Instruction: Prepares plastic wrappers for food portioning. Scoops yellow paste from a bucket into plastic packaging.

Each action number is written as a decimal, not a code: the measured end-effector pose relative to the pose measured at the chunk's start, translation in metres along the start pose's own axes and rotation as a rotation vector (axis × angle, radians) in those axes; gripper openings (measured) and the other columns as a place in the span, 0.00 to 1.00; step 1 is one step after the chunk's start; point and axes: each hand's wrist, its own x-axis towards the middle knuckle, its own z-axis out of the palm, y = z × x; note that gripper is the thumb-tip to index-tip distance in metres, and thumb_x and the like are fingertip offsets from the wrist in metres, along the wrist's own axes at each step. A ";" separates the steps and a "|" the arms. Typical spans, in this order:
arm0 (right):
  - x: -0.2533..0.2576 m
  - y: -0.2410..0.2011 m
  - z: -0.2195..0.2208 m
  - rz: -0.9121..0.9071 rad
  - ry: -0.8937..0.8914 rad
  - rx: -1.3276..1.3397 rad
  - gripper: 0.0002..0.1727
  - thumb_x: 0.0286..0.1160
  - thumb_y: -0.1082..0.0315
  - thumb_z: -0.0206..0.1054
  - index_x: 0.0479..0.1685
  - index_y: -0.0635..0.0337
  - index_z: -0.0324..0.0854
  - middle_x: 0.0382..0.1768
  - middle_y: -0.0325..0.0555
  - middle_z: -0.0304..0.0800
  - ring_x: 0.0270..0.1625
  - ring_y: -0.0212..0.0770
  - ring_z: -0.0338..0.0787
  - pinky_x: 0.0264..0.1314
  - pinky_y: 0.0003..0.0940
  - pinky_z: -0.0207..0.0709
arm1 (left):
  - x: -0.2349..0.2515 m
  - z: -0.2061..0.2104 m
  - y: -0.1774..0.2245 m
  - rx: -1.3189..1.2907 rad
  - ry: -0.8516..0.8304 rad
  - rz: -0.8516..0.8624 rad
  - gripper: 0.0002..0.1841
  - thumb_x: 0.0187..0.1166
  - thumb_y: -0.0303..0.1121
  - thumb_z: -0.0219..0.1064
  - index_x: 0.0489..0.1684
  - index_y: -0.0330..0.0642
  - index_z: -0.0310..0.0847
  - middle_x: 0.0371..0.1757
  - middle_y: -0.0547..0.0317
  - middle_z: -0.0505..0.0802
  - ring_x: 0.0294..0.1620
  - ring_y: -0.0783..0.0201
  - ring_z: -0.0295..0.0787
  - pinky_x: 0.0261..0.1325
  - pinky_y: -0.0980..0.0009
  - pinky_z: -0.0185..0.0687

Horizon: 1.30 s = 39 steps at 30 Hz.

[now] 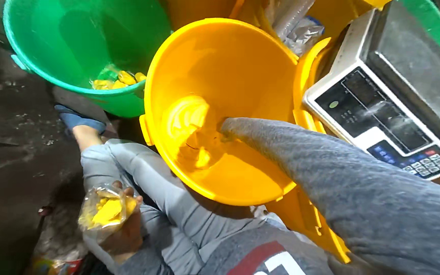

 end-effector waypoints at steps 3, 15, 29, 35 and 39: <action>-0.007 -0.005 -0.001 0.129 -0.009 0.161 0.25 0.78 0.56 0.70 0.60 0.71 0.85 0.66 0.69 0.84 0.73 0.67 0.81 0.73 0.70 0.71 | -0.004 -0.006 0.001 -0.041 0.001 0.036 0.31 0.62 0.53 0.79 0.60 0.42 0.86 0.58 0.45 0.93 0.55 0.50 0.94 0.48 0.57 0.94; -0.012 -0.043 -0.003 -0.121 -0.002 0.244 0.26 0.80 0.53 0.70 0.65 0.67 0.84 0.67 0.68 0.84 0.74 0.67 0.81 0.74 0.71 0.68 | -0.016 0.024 0.003 0.068 -0.083 0.075 0.27 0.70 0.60 0.70 0.56 0.49 0.90 0.50 0.51 0.97 0.49 0.55 0.96 0.43 0.60 0.94; -0.248 0.032 -0.049 -0.669 0.909 1.057 0.11 0.79 0.63 0.70 0.32 0.61 0.90 0.17 0.32 0.82 0.15 0.22 0.71 0.20 0.22 0.68 | -0.028 0.088 -0.046 0.249 -0.020 0.146 0.39 0.42 0.45 0.90 0.57 0.46 0.76 0.45 0.63 0.95 0.47 0.64 0.95 0.50 0.57 0.93; -0.324 -0.012 0.021 -0.871 1.169 1.124 0.12 0.77 0.57 0.70 0.34 0.54 0.92 0.20 0.21 0.83 0.20 0.12 0.72 0.24 0.13 0.67 | -0.031 0.122 -0.058 0.463 -0.256 0.406 0.32 0.52 0.44 0.88 0.61 0.49 0.86 0.54 0.70 0.96 0.54 0.73 0.92 0.59 0.69 0.90; -0.323 -0.038 0.052 -0.659 1.464 0.879 0.20 0.79 0.47 0.67 0.38 0.55 0.94 0.24 0.34 0.90 0.24 0.22 0.81 0.28 0.24 0.77 | -0.038 0.138 -0.062 0.771 -0.277 0.584 0.50 0.52 0.45 0.89 0.74 0.22 0.70 0.70 0.55 0.88 0.68 0.74 0.85 0.72 0.73 0.82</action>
